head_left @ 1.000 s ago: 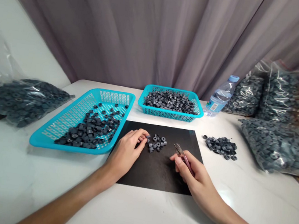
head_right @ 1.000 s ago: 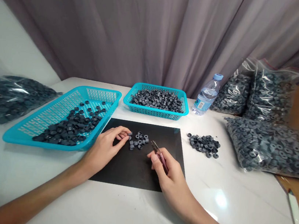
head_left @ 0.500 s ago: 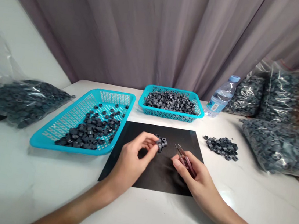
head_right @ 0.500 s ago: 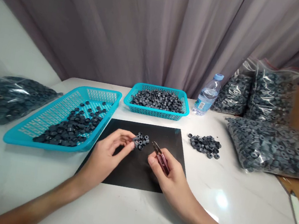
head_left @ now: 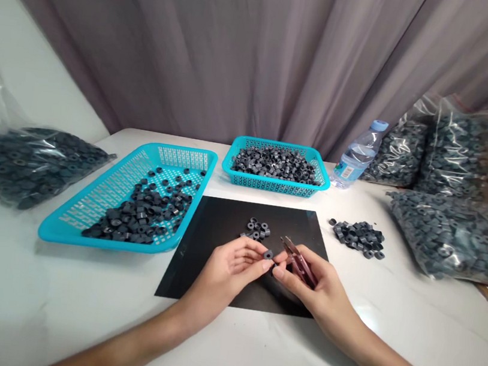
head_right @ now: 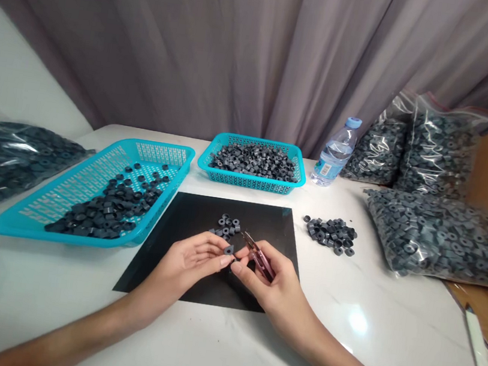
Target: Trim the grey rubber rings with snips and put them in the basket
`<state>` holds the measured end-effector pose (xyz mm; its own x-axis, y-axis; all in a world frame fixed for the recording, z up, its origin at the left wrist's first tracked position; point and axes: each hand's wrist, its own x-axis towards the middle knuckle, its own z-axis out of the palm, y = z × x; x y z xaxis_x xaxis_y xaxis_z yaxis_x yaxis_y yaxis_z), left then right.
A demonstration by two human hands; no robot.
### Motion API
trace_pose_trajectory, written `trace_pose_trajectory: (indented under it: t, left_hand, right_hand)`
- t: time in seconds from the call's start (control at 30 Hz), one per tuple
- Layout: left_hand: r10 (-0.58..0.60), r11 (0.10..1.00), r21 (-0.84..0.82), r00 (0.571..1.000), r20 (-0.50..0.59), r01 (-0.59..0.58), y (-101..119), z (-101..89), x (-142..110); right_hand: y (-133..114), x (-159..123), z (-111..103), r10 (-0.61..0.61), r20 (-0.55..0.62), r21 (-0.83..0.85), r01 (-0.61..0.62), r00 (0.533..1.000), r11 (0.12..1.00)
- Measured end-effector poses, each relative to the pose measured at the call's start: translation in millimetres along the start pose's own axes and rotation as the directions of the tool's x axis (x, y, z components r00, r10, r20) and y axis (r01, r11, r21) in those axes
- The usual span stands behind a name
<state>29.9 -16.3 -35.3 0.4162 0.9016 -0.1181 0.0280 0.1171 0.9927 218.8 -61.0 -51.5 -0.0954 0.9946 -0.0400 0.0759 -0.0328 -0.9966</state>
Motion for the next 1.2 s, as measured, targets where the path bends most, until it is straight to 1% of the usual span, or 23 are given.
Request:
trace_pose_trajectory:
  t: [0.13, 0.27, 0.33, 0.4, 0.47, 0.57, 0.63, 0.83, 1.03, 1.2]
  left_hand:
    - [-0.059, 0.998, -0.011, 0.998, -0.038, 0.059, 6.1, -2.1, 0.2]
    - [-0.092, 0.996, -0.023, 0.996, -0.022, 0.092, 11.5, -1.4, -1.7]
    - [-0.092, 0.996, 0.002, 0.995, -0.028, 0.092, 12.8, -1.6, -2.0]
    - [-0.054, 0.997, 0.051, 0.998, -0.036, 0.056, 12.0, -2.7, -1.6]
    - [0.030, 0.992, 0.125, 0.999, -0.029, -0.026, 9.4, -4.0, -1.1]
    - [0.176, 0.953, 0.253, 0.984, -0.008, -0.168, 5.6, -4.9, -1.2]
    - [0.228, 0.927, 0.306, 0.974, 0.003, -0.218, 4.9, -4.4, -2.0]
    - [0.253, 0.911, 0.334, 0.967, 0.007, -0.241, 7.5, -2.8, -5.8]
    - [0.232, 0.923, 0.315, 0.973, 0.008, -0.222, 6.8, -3.2, -7.0]
    - [0.206, 0.942, 0.266, 0.978, 0.028, -0.206, 3.9, -1.6, -6.1]
  right_hand:
    - [1.2, 0.7, -1.3, -0.013, -0.016, -0.011, 0.013, 1.000, 1.000]
    - [0.5, 1.5, -1.9, -0.029, -0.024, 0.003, 0.029, 0.999, 1.000]
    - [-0.4, 1.8, -1.6, -0.037, -0.037, 0.009, 0.037, 0.999, 0.999]
    - [-1.3, 1.9, -1.5, -0.047, -0.052, 0.007, 0.047, 0.998, 0.999]
    - [-1.6, 1.6, -1.9, -0.052, -0.060, 0.009, 0.052, 0.997, 0.999]
    - [-1.0, 0.9, -3.5, -0.054, -0.049, 0.040, 0.056, 0.997, 0.998]
    - [-0.3, 0.7, -4.6, -0.059, -0.038, 0.069, 0.062, 0.998, 0.996]
    - [1.6, 2.3, -5.5, -0.057, -0.030, 0.103, 0.060, 0.998, 0.993]
    - [2.8, 3.0, -5.1, -0.056, -0.021, 0.111, 0.058, 0.998, 0.992]
    - [3.6, -0.4, -5.1, -0.076, -0.043, 0.099, 0.080, 0.996, 0.992]
